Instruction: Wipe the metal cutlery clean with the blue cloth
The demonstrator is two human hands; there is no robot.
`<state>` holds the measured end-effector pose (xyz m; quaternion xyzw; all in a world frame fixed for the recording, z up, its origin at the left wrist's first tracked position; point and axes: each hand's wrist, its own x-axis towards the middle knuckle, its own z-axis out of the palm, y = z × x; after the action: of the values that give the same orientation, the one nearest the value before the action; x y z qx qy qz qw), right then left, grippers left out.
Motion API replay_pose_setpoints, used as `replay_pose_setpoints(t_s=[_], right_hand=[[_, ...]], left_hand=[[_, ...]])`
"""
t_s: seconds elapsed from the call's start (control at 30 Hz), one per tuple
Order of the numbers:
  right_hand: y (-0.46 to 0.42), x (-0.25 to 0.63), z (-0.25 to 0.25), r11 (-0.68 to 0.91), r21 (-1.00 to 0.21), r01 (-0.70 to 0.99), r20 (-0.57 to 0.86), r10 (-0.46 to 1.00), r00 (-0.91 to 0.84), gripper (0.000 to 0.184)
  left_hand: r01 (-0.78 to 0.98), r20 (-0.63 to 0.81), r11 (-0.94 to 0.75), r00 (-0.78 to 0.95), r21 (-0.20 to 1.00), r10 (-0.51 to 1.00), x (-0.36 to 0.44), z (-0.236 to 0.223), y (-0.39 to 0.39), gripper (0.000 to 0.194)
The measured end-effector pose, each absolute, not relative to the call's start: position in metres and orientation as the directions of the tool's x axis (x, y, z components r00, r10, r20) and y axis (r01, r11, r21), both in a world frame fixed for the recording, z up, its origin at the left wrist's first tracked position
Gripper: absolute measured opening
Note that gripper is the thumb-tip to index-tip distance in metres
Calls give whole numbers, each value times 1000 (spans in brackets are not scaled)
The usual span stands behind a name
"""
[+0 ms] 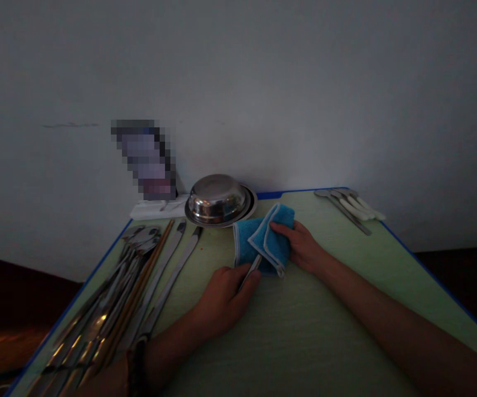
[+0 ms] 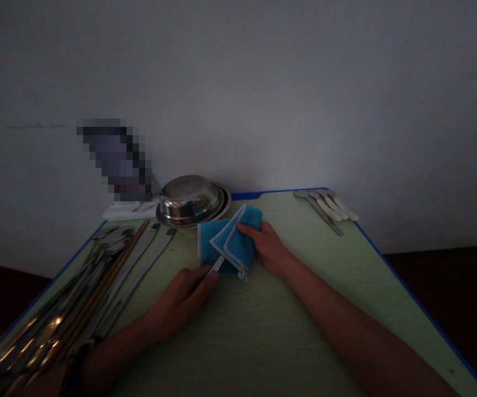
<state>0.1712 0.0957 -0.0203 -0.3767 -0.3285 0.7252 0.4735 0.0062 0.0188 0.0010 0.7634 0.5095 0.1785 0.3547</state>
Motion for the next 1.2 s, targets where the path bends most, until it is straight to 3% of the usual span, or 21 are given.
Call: replay_pose_setpoints(t_s=[0.17,0.6,1.2], right_hand=[[96,171,-19,-344,-827,-444,-257,935,-245,6],[94,171,-18,-332,-840,-429,-224,932,-284,19],[94,171,-18,-342,-843,-415,-233,927,-293,15]], left_hand=[[652,-82,-241,423,719,902,6,0,18,35],[670,-87,-247,423,700,902,5,-1,19,35],[680,-88,-271,443,681,892,7,2,18,35]])
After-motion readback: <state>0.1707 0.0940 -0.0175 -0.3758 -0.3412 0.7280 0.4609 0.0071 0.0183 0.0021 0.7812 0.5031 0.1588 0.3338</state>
